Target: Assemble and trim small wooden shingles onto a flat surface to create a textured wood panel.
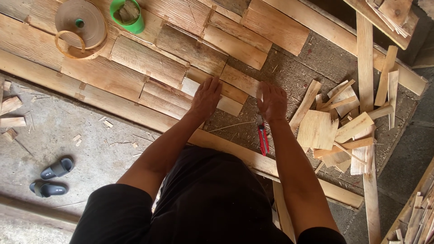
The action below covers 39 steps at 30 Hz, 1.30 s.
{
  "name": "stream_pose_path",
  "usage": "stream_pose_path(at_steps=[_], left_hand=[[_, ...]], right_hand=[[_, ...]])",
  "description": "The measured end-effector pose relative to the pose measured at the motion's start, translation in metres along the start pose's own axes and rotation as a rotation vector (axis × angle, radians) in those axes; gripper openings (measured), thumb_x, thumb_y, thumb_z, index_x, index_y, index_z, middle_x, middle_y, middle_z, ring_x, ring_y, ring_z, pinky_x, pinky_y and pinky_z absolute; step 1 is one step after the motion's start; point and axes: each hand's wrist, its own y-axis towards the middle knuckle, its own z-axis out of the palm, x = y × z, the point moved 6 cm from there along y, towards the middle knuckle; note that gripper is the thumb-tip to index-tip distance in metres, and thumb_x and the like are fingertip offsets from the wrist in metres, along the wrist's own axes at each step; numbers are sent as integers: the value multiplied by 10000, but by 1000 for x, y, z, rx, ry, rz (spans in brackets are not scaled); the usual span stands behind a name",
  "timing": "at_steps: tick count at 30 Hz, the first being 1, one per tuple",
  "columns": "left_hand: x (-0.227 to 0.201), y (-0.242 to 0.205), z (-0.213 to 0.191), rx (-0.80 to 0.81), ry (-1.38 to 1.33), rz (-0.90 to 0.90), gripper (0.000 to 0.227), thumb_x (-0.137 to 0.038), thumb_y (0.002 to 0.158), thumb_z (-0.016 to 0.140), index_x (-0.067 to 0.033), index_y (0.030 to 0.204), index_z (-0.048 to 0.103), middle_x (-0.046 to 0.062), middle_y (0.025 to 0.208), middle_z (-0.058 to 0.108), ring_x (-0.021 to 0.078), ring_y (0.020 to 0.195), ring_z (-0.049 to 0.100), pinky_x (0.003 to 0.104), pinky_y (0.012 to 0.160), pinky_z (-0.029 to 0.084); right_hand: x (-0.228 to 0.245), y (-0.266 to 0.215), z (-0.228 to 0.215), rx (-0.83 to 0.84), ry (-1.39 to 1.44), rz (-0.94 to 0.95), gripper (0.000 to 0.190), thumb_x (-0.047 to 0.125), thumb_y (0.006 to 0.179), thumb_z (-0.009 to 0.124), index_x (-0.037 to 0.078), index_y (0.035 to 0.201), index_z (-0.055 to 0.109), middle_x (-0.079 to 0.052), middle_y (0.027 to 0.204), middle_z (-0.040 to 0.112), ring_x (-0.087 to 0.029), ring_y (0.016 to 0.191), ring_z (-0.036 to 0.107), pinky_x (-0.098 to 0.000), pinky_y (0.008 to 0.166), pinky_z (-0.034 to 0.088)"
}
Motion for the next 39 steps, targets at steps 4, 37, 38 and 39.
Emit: stream_pose_path(at_steps=[4, 37, 38, 39], left_hand=[[-4, 5, -5, 2, -12, 2, 579, -216, 949, 707, 100, 1392, 511, 226, 1420, 433, 380, 1296, 444, 458, 1099, 428], [15, 49, 26, 108, -28, -13, 553, -247, 1014, 655, 120, 1398, 500, 285, 1539, 360, 473, 1446, 340, 495, 1171, 401], [15, 48, 27, 110, -10, -11, 557, -227, 1002, 652, 116, 1412, 495, 272, 1548, 359, 475, 1449, 334, 495, 1169, 404], [14, 49, 27, 112, 7, -9, 562, -207, 990, 649, 111, 1426, 491, 259, 1556, 358, 478, 1453, 328, 495, 1167, 408]], right_hand=[[0, -2, -1, -7, 4, -6, 528, 273, 913, 693, 99, 1396, 570, -130, 1371, 655, -311, 1269, 609, -475, 1126, 399], [-23, 28, 6, 68, -57, 34, 429, 237, 956, 703, 121, 1367, 650, -99, 1450, 624, -295, 1336, 569, -487, 1180, 329], [-23, 29, 6, 66, -57, 25, 439, 236, 955, 707, 119, 1373, 647, -99, 1450, 624, -293, 1337, 569, -482, 1181, 330], [-23, 29, 5, 65, -58, 18, 448, 236, 953, 712, 118, 1379, 644, -99, 1450, 625, -291, 1337, 569, -477, 1183, 331]])
